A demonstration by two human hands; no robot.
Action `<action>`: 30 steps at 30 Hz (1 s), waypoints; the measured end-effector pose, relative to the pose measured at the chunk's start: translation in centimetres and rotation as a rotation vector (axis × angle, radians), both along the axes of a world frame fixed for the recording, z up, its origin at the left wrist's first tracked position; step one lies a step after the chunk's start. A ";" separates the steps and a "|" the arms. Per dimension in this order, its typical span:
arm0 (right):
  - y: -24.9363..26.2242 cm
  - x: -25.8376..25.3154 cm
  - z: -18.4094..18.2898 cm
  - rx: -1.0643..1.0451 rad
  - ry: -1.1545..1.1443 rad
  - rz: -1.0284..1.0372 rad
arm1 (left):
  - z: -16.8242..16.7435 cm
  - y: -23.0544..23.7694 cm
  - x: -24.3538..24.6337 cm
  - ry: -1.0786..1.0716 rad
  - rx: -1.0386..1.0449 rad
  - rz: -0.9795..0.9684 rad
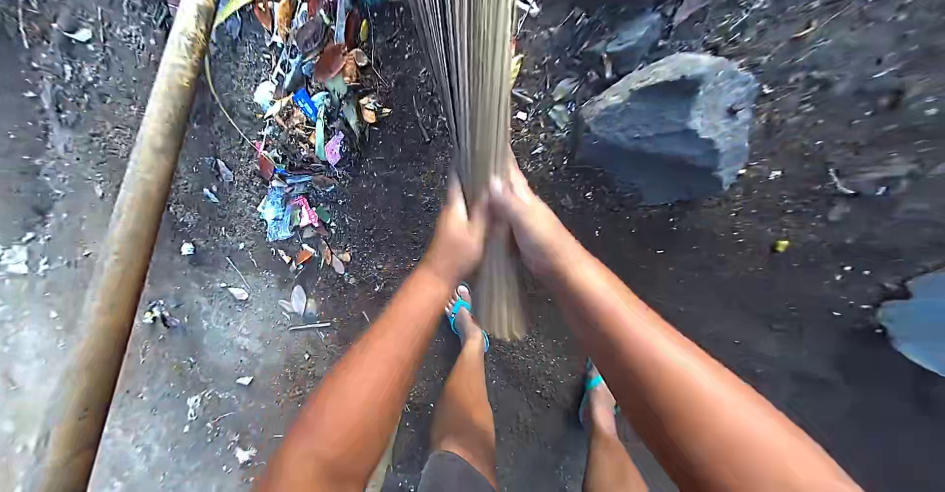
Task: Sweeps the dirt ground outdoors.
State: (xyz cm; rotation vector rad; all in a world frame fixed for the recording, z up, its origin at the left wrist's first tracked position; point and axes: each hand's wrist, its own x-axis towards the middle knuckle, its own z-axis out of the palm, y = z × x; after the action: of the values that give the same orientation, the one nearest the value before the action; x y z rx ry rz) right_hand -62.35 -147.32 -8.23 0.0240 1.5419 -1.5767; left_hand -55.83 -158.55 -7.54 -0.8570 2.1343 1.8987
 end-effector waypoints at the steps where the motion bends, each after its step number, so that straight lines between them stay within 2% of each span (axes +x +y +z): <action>1: 2.8 1.3 1.0 0.057 -0.035 0.011 | 0.5 2.3 2.9 0.000 0.065 -0.068; 3: 9.5 4.0 2.9 0.207 -0.047 0.113 | 1.8 5.8 8.7 -0.085 0.080 -0.231; 5: 17.4 7.5 5.1 0.409 0.001 0.296 | 4.0 8.4 14.7 -0.375 0.018 -0.440; 8: 30.2 13.5 6.5 0.657 -0.023 0.523 | 8.0 12.2 22.9 -0.896 0.005 -0.713; 10: 36.5 16.2 5.3 0.814 -0.106 0.608 | 9.4 14.7 27.2 -0.989 -0.072 -0.763; 12: 38.7 17.4 1.9 0.956 -0.126 0.547 | 8.9 16.5 28.9 -0.987 -0.175 -0.767; 14: 35.5 15.8 -2.7 1.011 -0.051 0.425 | 7.6 17.8 28.6 -0.999 -0.229 -0.800; 16: 27.3 10.8 -5.2 0.957 0.016 0.377 | 6.9 18.7 28.3 -1.028 -0.260 -0.854; 18: 17.7 4.1 -5.8 0.897 0.043 0.376 | 6.7 19.2 28.6 -1.069 -0.254 -0.886; 20: 8.5 -2.7 -6.5 0.814 0.126 0.265 | 6.3 19.0 28.7 -1.090 -0.242 -0.881; 23: -1.3 -10.6 -4.5 0.584 0.175 0.052 | 6.2 18.4 29.0 -1.112 -0.235 -0.845; 25: -2.6 -12.4 -2.2 0.423 0.159 -0.070 | 6.1 18.1 28.8 -1.105 -0.241 -0.839; 26: -1.3 -11.5 -1.3 0.355 0.160 -0.102 | 6.2 18.1 28.7 -1.105 -0.242 -0.844; 28: 5.0 -6.3 0.9 0.241 0.134 -0.104 | 6.3 18.0 28.1 -1.103 -0.241 -0.856; 30: 13.8 2.2 5.1 0.246 -0.032 -0.044 | 6.3 17.8 27.5 -1.100 -0.246 -0.869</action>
State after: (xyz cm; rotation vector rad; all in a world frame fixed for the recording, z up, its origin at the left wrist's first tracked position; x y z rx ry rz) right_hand -60.17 -133.53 -3.13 0.2211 1.7114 -1.4049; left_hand -28.30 -140.77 -1.28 -0.5969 1.5638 0.5108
